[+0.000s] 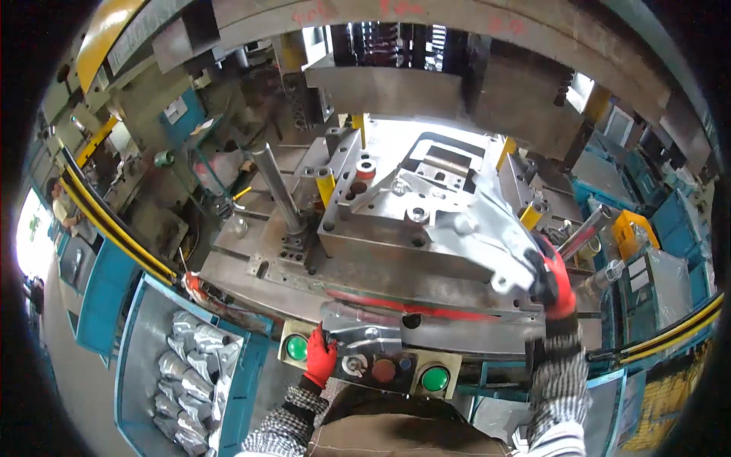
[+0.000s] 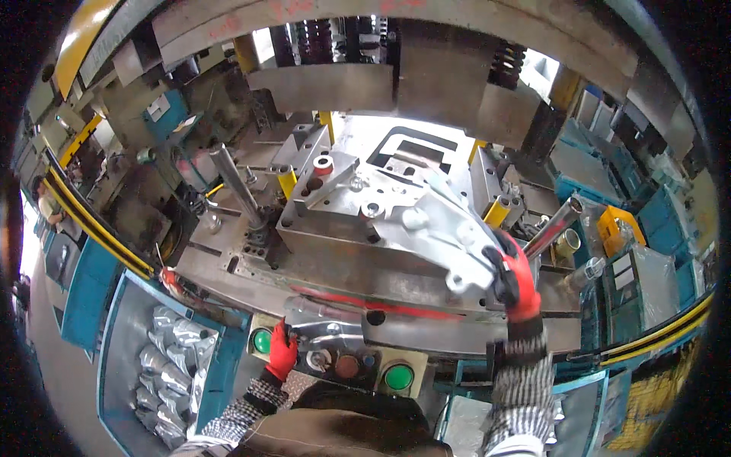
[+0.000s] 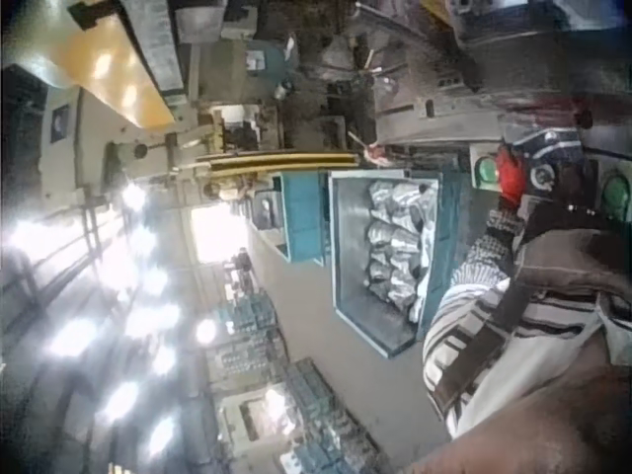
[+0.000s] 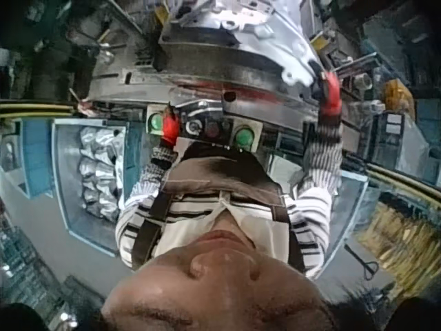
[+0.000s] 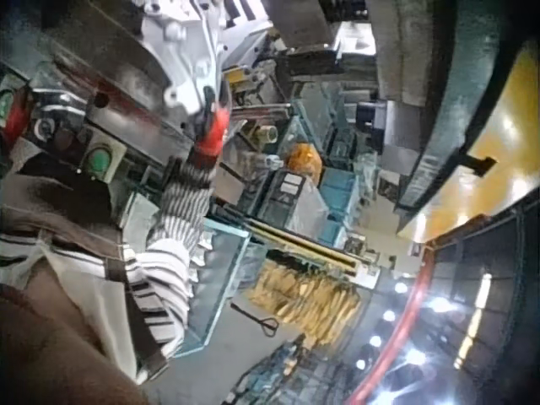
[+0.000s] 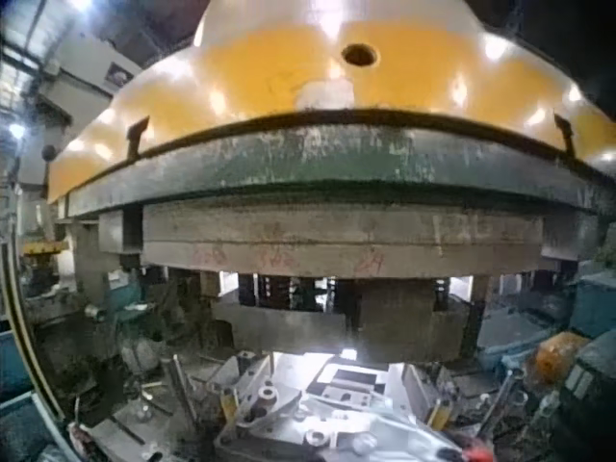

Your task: Operating an industrial metal stamping press to shape metal components and organizing the finished parts into a storage bin.

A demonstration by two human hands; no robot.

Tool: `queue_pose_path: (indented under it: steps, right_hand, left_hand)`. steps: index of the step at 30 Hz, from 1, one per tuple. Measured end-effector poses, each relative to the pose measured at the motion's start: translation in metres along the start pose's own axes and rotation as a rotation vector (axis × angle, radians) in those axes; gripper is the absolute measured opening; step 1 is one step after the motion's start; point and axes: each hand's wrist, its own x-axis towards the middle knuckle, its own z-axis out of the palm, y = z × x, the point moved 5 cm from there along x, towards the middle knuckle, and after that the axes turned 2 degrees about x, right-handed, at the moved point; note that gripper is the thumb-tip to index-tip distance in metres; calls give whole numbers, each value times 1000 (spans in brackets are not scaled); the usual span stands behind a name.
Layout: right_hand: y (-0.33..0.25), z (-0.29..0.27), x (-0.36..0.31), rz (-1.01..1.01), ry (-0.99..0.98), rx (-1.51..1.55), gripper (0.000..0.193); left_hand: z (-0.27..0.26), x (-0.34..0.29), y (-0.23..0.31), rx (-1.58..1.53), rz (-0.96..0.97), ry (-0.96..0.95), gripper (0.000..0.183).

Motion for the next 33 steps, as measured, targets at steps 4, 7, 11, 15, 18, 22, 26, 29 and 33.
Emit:
queue_pose_path:
  steps: [4,7,11,15,18,22,26,29,33]
  right_hand:
    - [7,10,129,7,-238,55,37]
    - [28,11,201,-99,-458,-576,33]
    - [75,51,258,-348,-864,-1060,36]
    - [115,7,279,-388,-975,-1072,40]
    - [132,25,286,107,-668,-1053,52]
    - [47,134,215,-189,-60,-1287,70]
    - [13,116,70,-105,-439,-645,60]
    - [66,65,-72,368,-863,-846,66]
    - [190,45,-211,695,-908,-1087,76]
  left_hand:
    - [-1,2,6,-15,16,3,69]
    - [-5,2,4,-26,15,22,69]
    - [-19,-4,1,-37,-18,36,69]
    - [1,10,15,-99,35,-1,70]
    - [-1,7,10,-54,53,15,70]
    - [-26,-4,-19,-172,-29,-28,75]
    - [-52,1,-24,-192,25,-78,87]
    - [-76,12,-29,-53,-6,32,98]
    - [-72,-11,-151,-41,-315,17,100]
